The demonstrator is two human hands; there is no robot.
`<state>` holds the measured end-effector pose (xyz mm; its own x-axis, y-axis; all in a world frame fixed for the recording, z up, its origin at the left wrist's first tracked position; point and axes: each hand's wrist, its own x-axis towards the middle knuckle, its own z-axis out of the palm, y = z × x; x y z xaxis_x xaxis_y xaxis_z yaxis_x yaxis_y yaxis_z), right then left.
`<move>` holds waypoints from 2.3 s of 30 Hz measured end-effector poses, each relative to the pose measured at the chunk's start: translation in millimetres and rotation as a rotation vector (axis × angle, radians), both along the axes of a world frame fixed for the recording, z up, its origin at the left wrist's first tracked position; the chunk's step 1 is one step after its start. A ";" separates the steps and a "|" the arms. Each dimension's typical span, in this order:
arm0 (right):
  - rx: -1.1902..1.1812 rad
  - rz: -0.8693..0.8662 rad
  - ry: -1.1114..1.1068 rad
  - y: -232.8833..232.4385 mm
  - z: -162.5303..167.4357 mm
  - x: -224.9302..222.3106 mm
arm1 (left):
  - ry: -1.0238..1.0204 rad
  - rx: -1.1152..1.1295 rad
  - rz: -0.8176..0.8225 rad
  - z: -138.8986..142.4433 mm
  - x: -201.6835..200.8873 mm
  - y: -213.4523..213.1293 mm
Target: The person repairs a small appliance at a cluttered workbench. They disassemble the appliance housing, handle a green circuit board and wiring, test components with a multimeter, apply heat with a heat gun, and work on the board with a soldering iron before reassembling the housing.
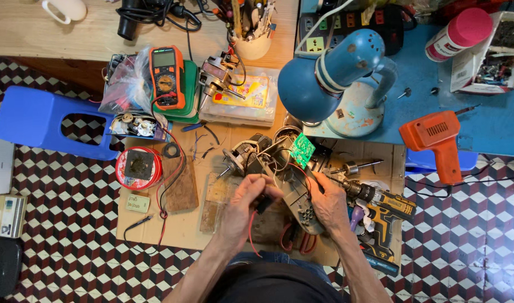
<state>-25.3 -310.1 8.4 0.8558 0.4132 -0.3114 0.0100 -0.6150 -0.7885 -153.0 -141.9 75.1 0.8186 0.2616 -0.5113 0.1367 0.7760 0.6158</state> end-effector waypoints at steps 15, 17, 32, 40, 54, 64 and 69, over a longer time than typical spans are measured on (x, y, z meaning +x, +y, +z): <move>0.157 -0.054 0.143 -4.8 -26.6 -87.9 | 0.057 0.073 -0.356 -31.3 -127.1 -20.8; 0.230 -0.113 0.294 -13.4 -31.3 -93.8 | 0.021 0.088 -0.325 -36.5 -146.2 -29.9; 0.147 -0.132 0.455 -126.3 39.2 -113.4 | 0.091 0.141 -0.079 -29.4 -123.1 -174.6; 0.389 -0.120 0.753 -100.9 22.1 -107.5 | 0.068 0.349 -0.032 -66.1 -120.2 -164.8; 0.233 -0.026 0.423 -96.9 42.2 -142.9 | -0.003 0.136 -0.139 -71.9 -139.7 -110.3; 0.024 -0.284 0.479 -220.8 -18.5 -157.8 | 0.172 0.225 -0.290 -97.7 -131.7 -84.6; -0.202 -0.081 0.474 -202.6 -86.7 -209.0 | 0.176 0.333 -0.292 -116.8 -122.8 -69.6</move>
<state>-234.3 -512.7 -78.3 0.6280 0.2427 -0.7394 -0.3738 -0.7392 -0.5602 -275.7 -211.5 -41.8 0.7908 0.2066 -0.5761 0.4441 0.4541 0.7724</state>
